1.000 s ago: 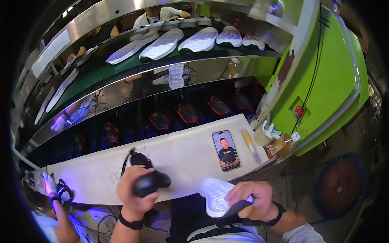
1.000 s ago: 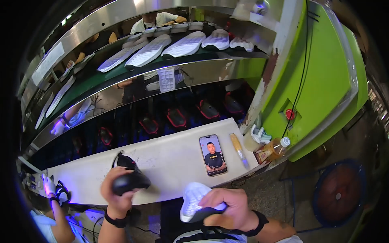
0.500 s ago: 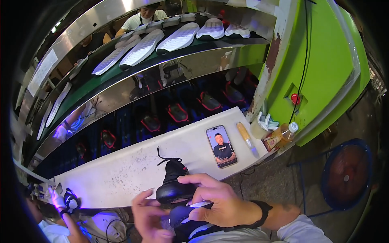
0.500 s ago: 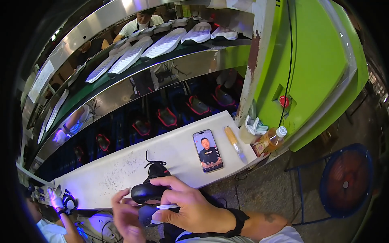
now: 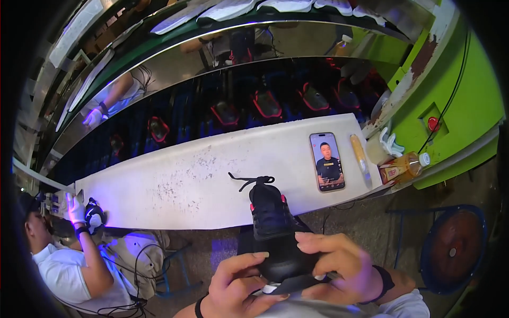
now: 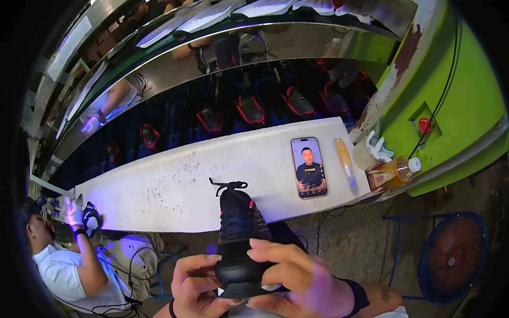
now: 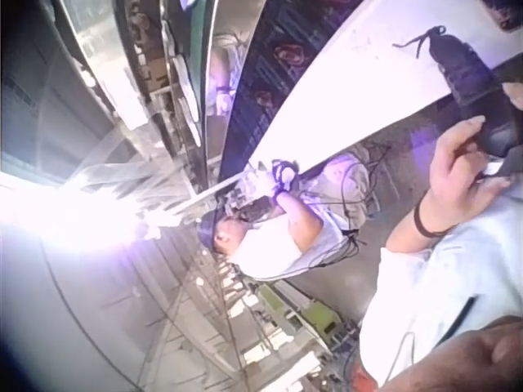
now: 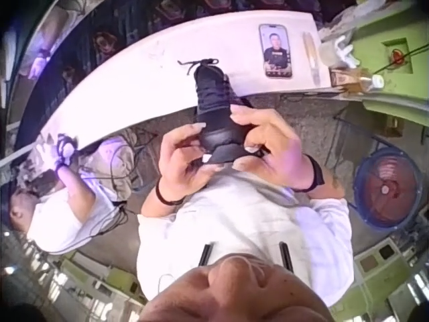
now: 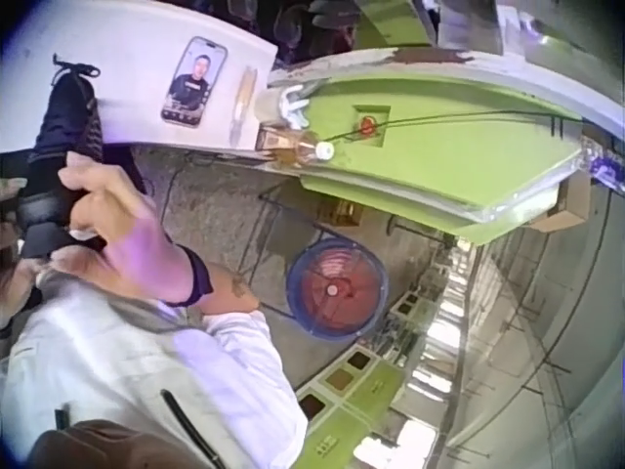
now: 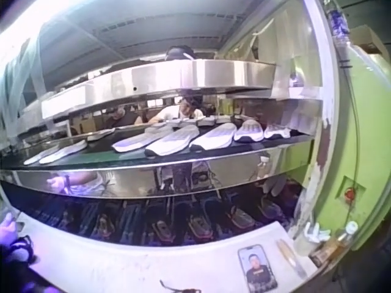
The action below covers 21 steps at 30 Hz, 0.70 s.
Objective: The recorder is assembling components of a shoe, specifically attaching or adjusting the sole and checking the upper material on a manufacturing line.
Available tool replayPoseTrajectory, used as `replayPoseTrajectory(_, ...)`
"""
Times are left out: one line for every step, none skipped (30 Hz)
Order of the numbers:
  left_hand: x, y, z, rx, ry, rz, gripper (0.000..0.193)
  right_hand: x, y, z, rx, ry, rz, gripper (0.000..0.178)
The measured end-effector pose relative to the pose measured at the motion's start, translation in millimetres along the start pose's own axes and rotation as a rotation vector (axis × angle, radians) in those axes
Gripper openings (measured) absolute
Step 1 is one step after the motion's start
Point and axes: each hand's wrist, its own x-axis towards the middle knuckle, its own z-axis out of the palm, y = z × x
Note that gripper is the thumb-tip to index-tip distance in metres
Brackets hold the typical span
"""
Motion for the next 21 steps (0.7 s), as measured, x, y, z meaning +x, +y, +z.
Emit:
replayPoseTrajectory(-2.8, 1.0, -1.6, 0.000, -0.002, -0.010, 0.037, -1.3, 0.3, 1.0, 0.013, -0.013, -0.022, 0.039)
replayPoseTrajectory(-4.9, 1.8, -4.0, 0.021, -0.021, -0.012, 0.038, -1.9, 1.9, 2.2, 0.028, -0.025, -0.048, 0.039)
replayPoseTrajectory(-6.5, 2.4, -5.6, 0.042, -0.042, -0.014, 0.039, -2.5, 2.7, 2.9, 0.035, -0.027, -0.045, 0.039)
replayPoseTrajectory(-8.2, 2.5, -5.9, 0.039, -0.041, -0.020, 0.040, -2.8, 2.9, 3.4, 0.020, -0.041, -0.054, 0.039)
replayPoseTrajectory(-9.7, 2.8, -5.9, 0.040, -0.042, -0.022, 0.040, -3.6, 1.7, 3.0, 0.002, -0.055, -0.064, 0.039)
replayPoseTrajectory(-10.8, 3.1, -6.2, 0.051, -0.047, -0.011, 0.040, -3.3, 0.2, 2.3, 0.001, -0.069, -0.057, 0.039)
replayPoseTrajectory(-11.8, 3.6, -6.6, 0.064, -0.052, -0.001, 0.040, -3.2, 0.6, 2.3, 0.007, -0.069, -0.059, 0.039)
replayPoseTrajectory(-12.0, 3.1, -4.6, 0.051, -0.050, 0.005, 0.040, -4.0, -0.2, 0.5, -0.004, -0.078, -0.061, 0.040)
replayPoseTrajectory(-10.9, 3.0, -3.5, 0.044, -0.050, 0.009, 0.040, -4.8, -0.6, -1.2, -0.014, -0.088, -0.062, 0.040)
replayPoseTrajectory(-9.6, 3.4, -2.7, 0.025, -0.062, 0.013, 0.039, -10.3, 1.2, -0.8, -0.020, -0.086, -0.060, 0.040)
replayPoseTrajectory(-8.8, 4.0, -1.4, 0.013, -0.073, 0.015, 0.039, -18.3, 5.6, 1.4, 0.003, -0.098, -0.049, 0.046)
replayPoseTrajectory(-12.4, 3.6, 0.1, 0.013, -0.072, 0.017, 0.039, -23.0, 9.1, 1.8, 0.024, -0.110, -0.037, 0.066)
replayPoseTrajectory(-19.2, 2.8, 1.7, 0.011, -0.084, -0.021, 0.038, -24.7, 11.5, 0.0, 0.022, -0.110, -0.038, 0.066)
replayPoseTrajectory(-18.4, 3.0, 1.5, 0.014, -0.097, -0.066, 0.037, -23.8, 14.6, 1.2, 0.022, -0.086, -0.073, 0.065)
replayPoseTrajectory(-16.3, 2.0, 2.3, 0.018, -0.094, -0.071, 0.037, -22.9, 17.1, 2.0, 0.022, -0.063, -0.107, 0.063)
replayPoseTrajectory(-12.8, 0.5, 3.8, 0.007, -0.083, -0.021, 0.036, -19.9, 17.9, 1.0, 0.027, -0.068, -0.107, 0.063)
replayPoseTrajectory(-8.3, 0.0, 4.8, -0.011, -0.072, 0.029, 0.035, -15.4, 15.7, -1.6, 0.041, -0.059, -0.092, 0.046)
replayPoseTrajectory(-8.4, -1.3, 5.5, -0.014, -0.068, 0.023, 0.035, -12.7, 14.8, -3.0, 0.055, -0.051, -0.077, 0.042)
replayPoseTrajectory(-9.2, -3.0, 6.2, -0.003, -0.067, 0.031, 0.034, -12.0, 15.9, -2.7, 0.054, -0.059, -0.071, 0.042)
replayPoseTrajectory(-7.8, -2.5, 8.2, 0.002, -0.065, 0.040, 0.034, -12.8, 15.1, -4.3, 0.084, -0.037, -0.044, 0.045)
replayPoseTrajectory(-5.1, -2.1, 9.1, -0.011, -0.056, 0.034, 0.034, -13.7, 13.8, -6.5, 0.112, -0.016, -0.016, 0.047)
